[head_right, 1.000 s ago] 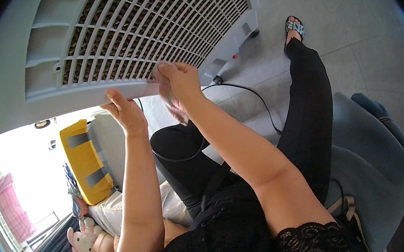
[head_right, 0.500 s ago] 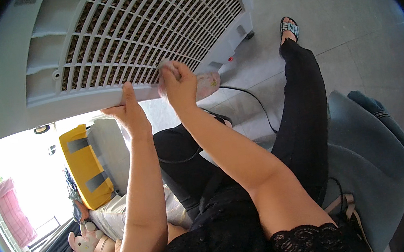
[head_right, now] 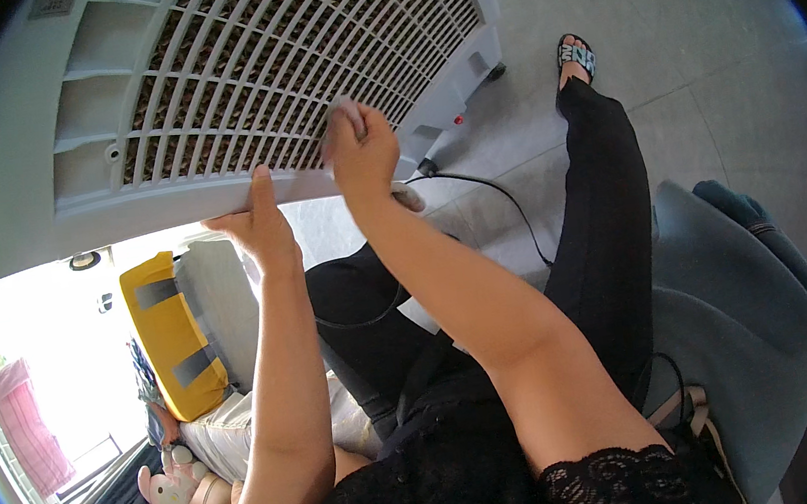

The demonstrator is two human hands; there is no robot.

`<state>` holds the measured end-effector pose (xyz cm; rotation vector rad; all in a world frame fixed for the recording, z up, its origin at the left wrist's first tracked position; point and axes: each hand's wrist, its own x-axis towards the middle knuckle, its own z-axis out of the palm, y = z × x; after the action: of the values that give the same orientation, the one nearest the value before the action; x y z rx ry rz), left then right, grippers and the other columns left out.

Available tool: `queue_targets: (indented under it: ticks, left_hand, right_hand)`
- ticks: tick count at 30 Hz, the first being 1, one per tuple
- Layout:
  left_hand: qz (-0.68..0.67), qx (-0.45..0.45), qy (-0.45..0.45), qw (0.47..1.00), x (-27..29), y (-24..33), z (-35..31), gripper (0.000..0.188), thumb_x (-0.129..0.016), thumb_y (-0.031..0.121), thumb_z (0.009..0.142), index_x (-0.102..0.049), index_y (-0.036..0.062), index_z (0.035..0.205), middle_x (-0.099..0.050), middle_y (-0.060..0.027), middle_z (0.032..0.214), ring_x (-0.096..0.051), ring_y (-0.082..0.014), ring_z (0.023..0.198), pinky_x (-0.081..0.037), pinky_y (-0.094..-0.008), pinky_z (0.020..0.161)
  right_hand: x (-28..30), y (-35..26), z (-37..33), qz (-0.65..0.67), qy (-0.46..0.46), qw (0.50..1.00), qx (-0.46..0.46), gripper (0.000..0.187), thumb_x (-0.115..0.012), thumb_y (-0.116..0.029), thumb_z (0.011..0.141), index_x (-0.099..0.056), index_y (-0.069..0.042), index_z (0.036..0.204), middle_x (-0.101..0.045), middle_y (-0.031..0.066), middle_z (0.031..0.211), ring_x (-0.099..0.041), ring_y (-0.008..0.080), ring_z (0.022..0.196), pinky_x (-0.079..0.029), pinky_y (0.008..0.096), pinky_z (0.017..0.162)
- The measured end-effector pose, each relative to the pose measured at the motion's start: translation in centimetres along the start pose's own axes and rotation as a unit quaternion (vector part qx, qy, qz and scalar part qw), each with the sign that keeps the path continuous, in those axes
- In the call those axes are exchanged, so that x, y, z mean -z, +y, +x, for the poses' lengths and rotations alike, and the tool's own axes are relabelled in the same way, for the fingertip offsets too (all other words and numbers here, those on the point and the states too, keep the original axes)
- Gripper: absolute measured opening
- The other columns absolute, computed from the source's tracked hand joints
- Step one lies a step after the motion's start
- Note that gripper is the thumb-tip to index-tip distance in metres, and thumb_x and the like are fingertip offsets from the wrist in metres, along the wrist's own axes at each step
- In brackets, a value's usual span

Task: The person sits on the floor and wipes the front grille of a portable air cooler with a cloth. They repeatedly rub the cloth across the grille surface, occasionally adjusting the cloth and repositioning their hands to reach different sections.

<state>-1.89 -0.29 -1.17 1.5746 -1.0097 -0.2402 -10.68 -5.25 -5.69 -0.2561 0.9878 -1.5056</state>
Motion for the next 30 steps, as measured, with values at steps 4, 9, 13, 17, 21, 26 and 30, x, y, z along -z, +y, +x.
queue_targets:
  ticks: [4, 9, 13, 17, 21, 26, 30]
  left_hand:
    - [-0.016, -0.010, 0.005, 1.000, -0.4, -0.5, 0.3, 0.086, -0.073, 0.008, 0.081, -0.008, -0.0030, 0.137, -0.027, -0.0229, 0.132, -0.036, -0.0291, 0.124, -0.035, -0.0426, 0.107]
    - [-0.024, -0.003, 0.006, 1.000, 0.1, -0.7, 0.2, 0.088, -0.074, 0.010, 0.080, -0.008, -0.0032, 0.137, -0.027, -0.0224, 0.132, -0.036, -0.0285, 0.123, -0.036, -0.0420, 0.106]
    - [-0.007, -0.012, 0.013, 1.000, 0.3, -1.3, 0.4, 0.086, -0.074, 0.009, 0.080, -0.010, -0.0024, 0.136, -0.027, -0.0209, 0.131, -0.036, -0.0269, 0.120, -0.037, -0.0406, 0.104]
    - [-0.053, -0.018, 0.000, 0.998, 0.3, -1.1, 0.3, 0.084, -0.076, 0.010, 0.080, -0.013, -0.0021, 0.133, -0.027, -0.0192, 0.130, -0.036, -0.0260, 0.119, -0.036, -0.0400, 0.104]
    - [-0.009, -0.023, 0.010, 1.000, 0.6, -1.6, 0.6, 0.082, -0.075, 0.010, 0.081, -0.013, -0.0018, 0.133, -0.029, -0.0191, 0.129, -0.036, -0.0253, 0.119, -0.036, -0.0388, 0.104]
    - [-0.039, 0.013, 0.016, 0.999, 0.2, -0.4, 0.5, 0.081, -0.073, 0.012, 0.083, -0.012, -0.0022, 0.134, -0.032, -0.0201, 0.128, -0.038, -0.0249, 0.119, -0.034, -0.0367, 0.105]
    - [0.002, -0.049, 0.031, 0.998, 1.1, -1.6, 1.0, 0.085, -0.075, 0.011, 0.080, -0.012, -0.0018, 0.135, -0.032, -0.0193, 0.128, -0.038, -0.0243, 0.118, -0.035, -0.0367, 0.103]
  right_hand:
    - [0.9, 3.2, -1.0, -0.138, -0.036, 0.987, 0.074, 0.018, -0.061, -0.017, 0.088, -0.064, 0.000, 0.084, -0.056, 0.0001, 0.065, -0.052, 0.0075, 0.056, -0.041, 0.0251, 0.051]
    - [0.1, 1.3, -0.2, -0.053, -0.032, 0.998, 0.008, 0.020, -0.059, -0.017, 0.087, -0.060, 0.002, 0.078, -0.059, 0.0038, 0.065, -0.052, 0.0102, 0.056, -0.043, 0.0299, 0.052]
    - [1.4, 2.3, -3.4, -0.167, -0.076, 0.980, -0.073, 0.017, -0.061, -0.014, 0.086, -0.064, 0.003, 0.081, -0.060, 0.0004, 0.075, -0.051, 0.0066, 0.067, -0.042, 0.0219, 0.060]
    - [1.1, 0.6, -3.9, -0.018, -0.092, 0.980, -0.173, 0.016, -0.062, -0.011, 0.086, -0.065, 0.003, 0.080, -0.063, 0.0048, 0.073, -0.056, 0.0108, 0.063, -0.044, 0.0255, 0.056]
    - [-0.1, 0.9, -2.5, 0.109, -0.062, 0.978, -0.167, 0.015, -0.061, -0.011, 0.087, -0.064, 0.003, 0.083, -0.061, 0.0071, 0.072, -0.057, 0.0133, 0.061, -0.043, 0.0278, 0.051]
    - [1.5, 4.9, -2.1, -0.108, -0.094, 0.983, -0.115, 0.022, -0.066, -0.020, 0.083, -0.064, 0.001, 0.079, -0.062, 0.0074, 0.072, -0.055, 0.0121, 0.062, -0.045, 0.0288, 0.058]
    - [0.7, 4.6, -2.0, -0.042, -0.090, 0.989, -0.108, 0.019, -0.066, -0.016, 0.084, -0.063, 0.001, 0.079, -0.062, 0.0038, 0.073, -0.055, 0.0103, 0.063, -0.045, 0.0272, 0.057]
